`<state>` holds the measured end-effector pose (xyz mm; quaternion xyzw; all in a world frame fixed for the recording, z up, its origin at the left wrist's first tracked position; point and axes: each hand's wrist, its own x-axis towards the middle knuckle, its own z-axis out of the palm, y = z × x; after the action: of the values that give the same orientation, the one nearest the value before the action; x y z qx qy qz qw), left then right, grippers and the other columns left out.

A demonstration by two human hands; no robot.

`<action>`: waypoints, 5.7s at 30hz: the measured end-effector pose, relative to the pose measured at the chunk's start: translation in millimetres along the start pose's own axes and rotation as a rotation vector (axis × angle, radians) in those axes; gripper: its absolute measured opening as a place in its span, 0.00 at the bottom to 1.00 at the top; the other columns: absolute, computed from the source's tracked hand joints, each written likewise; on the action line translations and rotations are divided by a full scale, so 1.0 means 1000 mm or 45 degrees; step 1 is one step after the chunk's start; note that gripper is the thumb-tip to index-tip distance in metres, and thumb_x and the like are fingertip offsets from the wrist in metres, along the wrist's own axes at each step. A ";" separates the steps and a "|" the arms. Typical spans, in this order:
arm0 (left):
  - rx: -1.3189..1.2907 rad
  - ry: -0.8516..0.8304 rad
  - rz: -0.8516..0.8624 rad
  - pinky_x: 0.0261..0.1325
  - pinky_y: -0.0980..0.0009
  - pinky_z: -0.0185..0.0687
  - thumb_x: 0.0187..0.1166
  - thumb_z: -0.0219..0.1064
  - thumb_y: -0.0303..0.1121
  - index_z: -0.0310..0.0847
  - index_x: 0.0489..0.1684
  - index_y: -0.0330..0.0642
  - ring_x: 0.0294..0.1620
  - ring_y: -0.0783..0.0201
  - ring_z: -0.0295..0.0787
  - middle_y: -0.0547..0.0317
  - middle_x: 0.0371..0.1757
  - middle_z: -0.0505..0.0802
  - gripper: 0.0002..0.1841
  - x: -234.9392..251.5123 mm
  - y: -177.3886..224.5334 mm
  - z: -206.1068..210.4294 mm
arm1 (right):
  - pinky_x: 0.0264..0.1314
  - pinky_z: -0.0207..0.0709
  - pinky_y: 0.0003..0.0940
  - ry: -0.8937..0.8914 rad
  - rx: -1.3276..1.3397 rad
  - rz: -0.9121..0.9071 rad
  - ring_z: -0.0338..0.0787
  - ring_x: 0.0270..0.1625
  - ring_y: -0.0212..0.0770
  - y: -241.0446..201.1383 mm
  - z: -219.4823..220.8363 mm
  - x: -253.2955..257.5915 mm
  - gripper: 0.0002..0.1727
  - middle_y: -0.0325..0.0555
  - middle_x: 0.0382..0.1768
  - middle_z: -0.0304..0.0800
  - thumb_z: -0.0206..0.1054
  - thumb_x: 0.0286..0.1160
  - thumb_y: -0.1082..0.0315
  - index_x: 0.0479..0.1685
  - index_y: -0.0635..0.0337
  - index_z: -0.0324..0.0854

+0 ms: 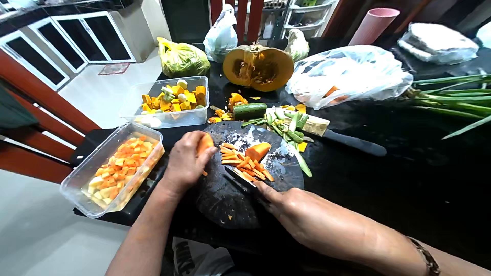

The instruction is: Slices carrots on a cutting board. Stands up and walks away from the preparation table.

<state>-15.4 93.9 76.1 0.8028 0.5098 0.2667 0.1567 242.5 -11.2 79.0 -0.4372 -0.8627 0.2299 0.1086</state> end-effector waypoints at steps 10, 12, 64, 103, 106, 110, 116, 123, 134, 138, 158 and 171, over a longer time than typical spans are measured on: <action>-0.183 -0.173 -0.061 0.61 0.50 0.84 0.83 0.64 0.39 0.82 0.60 0.29 0.53 0.48 0.90 0.39 0.53 0.89 0.20 -0.026 0.036 0.024 | 0.16 0.72 0.25 0.247 0.256 0.010 0.74 0.14 0.27 0.010 -0.016 -0.008 0.26 0.35 0.16 0.76 0.53 0.84 0.65 0.78 0.65 0.75; -0.412 -0.061 0.053 0.54 0.65 0.87 0.83 0.65 0.39 0.82 0.62 0.33 0.47 0.63 0.90 0.50 0.48 0.91 0.19 -0.028 0.037 0.030 | 0.13 0.69 0.17 0.337 0.394 -0.007 0.72 0.13 0.19 0.018 -0.020 -0.015 0.25 0.30 0.17 0.75 0.52 0.86 0.64 0.79 0.63 0.74; -0.115 -0.057 0.459 0.52 0.59 0.85 0.58 0.68 0.12 0.78 0.34 0.34 0.49 0.50 0.86 0.46 0.41 0.85 0.11 0.015 0.041 0.043 | 0.13 0.75 0.34 0.215 -0.346 -0.219 0.83 0.13 0.43 -0.025 0.025 0.012 0.27 0.50 0.23 0.86 0.56 0.71 0.72 0.68 0.82 0.76; -0.309 0.572 0.324 0.52 0.66 0.83 0.67 0.52 0.15 0.82 0.46 0.29 0.46 0.58 0.86 0.46 0.44 0.88 0.14 0.011 0.051 0.016 | 0.14 0.75 0.34 0.274 -0.306 -0.208 0.82 0.14 0.42 -0.025 0.018 -0.002 0.27 0.46 0.20 0.84 0.55 0.74 0.70 0.70 0.77 0.77; -0.245 0.420 0.304 0.50 0.62 0.84 0.66 0.53 0.14 0.80 0.47 0.30 0.47 0.54 0.87 0.45 0.45 0.87 0.15 0.013 0.055 0.020 | 0.13 0.74 0.34 0.265 -0.333 -0.209 0.81 0.13 0.43 -0.024 0.018 0.000 0.26 0.46 0.19 0.83 0.54 0.75 0.70 0.70 0.77 0.78; -0.196 0.265 0.309 0.49 0.59 0.84 0.62 0.58 0.13 0.80 0.42 0.30 0.46 0.50 0.86 0.44 0.42 0.86 0.13 0.015 0.053 0.027 | 0.13 0.73 0.33 0.247 -0.319 -0.267 0.80 0.12 0.42 -0.020 0.016 0.001 0.25 0.46 0.18 0.82 0.53 0.75 0.71 0.68 0.79 0.77; -0.180 -0.046 0.302 0.53 0.55 0.86 0.66 0.63 0.12 0.82 0.40 0.31 0.49 0.49 0.88 0.44 0.43 0.88 0.09 0.012 0.037 0.048 | 0.12 0.74 0.36 0.154 -0.349 -0.209 0.82 0.12 0.44 -0.021 0.024 0.008 0.26 0.45 0.16 0.81 0.56 0.72 0.70 0.66 0.81 0.78; -0.285 0.279 0.383 0.58 0.61 0.84 0.71 0.56 0.18 0.83 0.45 0.30 0.52 0.54 0.86 0.46 0.47 0.88 0.11 -0.001 0.028 0.036 | 0.21 0.79 0.35 0.009 0.067 -0.110 0.83 0.20 0.40 -0.006 0.016 0.012 0.27 0.42 0.19 0.81 0.54 0.79 0.69 0.75 0.73 0.74; -0.450 0.660 0.222 0.50 0.80 0.81 0.79 0.57 0.22 0.77 0.47 0.28 0.44 0.75 0.83 0.55 0.43 0.84 0.07 -0.038 0.020 -0.008 | 0.16 0.76 0.33 0.277 -0.166 -0.243 0.82 0.16 0.40 -0.014 0.018 0.006 0.26 0.44 0.19 0.83 0.53 0.79 0.68 0.71 0.78 0.75; -0.422 0.751 0.288 0.52 0.82 0.79 0.78 0.54 0.18 0.76 0.48 0.24 0.46 0.75 0.82 0.52 0.45 0.84 0.09 -0.017 0.031 -0.011 | 0.12 0.72 0.33 0.235 -0.232 -0.253 0.79 0.13 0.40 -0.022 0.015 0.005 0.27 0.44 0.20 0.82 0.53 0.77 0.68 0.72 0.77 0.75; -0.220 0.142 0.365 0.53 0.60 0.84 0.67 0.59 0.14 0.80 0.42 0.31 0.47 0.51 0.86 0.46 0.42 0.85 0.10 0.005 0.034 0.047 | 0.12 0.74 0.37 0.143 -0.303 -0.217 0.81 0.12 0.44 -0.025 0.027 0.015 0.27 0.46 0.17 0.82 0.56 0.71 0.70 0.66 0.82 0.77; -0.128 0.138 0.373 0.58 0.67 0.83 0.83 0.63 0.37 0.87 0.38 0.38 0.55 0.58 0.86 0.49 0.49 0.89 0.12 -0.071 0.014 0.039 | 0.13 0.77 0.25 -0.346 0.794 0.171 0.77 0.11 0.27 -0.010 0.005 0.021 0.22 0.35 0.18 0.78 0.51 0.89 0.66 0.78 0.63 0.70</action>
<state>-5.9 24.3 32.7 0.8441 0.3811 0.3548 0.1283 221.0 -0.9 78.8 -0.4042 -0.7267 0.5453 0.1058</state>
